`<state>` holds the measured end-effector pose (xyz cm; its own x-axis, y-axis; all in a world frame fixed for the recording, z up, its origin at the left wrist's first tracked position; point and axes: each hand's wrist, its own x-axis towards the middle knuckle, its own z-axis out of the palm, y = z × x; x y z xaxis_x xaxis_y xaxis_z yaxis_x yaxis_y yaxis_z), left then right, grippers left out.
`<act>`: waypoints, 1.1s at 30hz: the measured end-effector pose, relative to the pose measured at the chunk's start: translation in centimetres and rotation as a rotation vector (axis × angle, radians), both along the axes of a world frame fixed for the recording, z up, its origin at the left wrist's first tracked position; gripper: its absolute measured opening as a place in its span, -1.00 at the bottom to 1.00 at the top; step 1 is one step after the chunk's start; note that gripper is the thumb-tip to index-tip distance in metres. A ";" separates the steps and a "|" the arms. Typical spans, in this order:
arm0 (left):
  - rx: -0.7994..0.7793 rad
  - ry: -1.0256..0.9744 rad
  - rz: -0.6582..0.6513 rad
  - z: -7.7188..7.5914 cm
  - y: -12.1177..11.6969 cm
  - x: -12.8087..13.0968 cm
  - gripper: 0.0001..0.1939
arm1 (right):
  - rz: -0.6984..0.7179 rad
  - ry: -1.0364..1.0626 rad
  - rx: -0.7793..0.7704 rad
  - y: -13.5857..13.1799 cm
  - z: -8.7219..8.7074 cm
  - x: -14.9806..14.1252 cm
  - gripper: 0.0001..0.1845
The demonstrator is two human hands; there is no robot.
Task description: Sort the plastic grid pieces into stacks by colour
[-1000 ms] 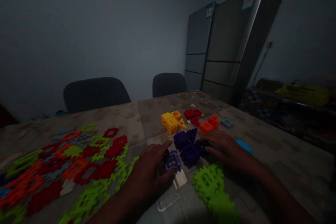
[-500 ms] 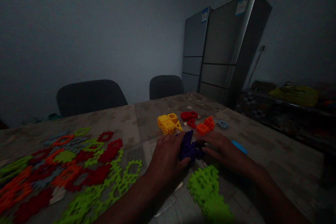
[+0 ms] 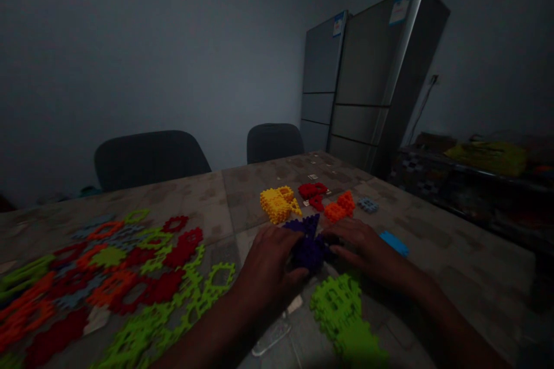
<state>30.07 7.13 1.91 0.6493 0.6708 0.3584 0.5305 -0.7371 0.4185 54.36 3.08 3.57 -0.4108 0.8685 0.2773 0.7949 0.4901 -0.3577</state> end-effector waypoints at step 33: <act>-0.225 -0.504 0.152 0.8 -0.9 2.5 -0.57 | -0.012 0.193 0.515 -0.1 -0.6 -2.5 -0.80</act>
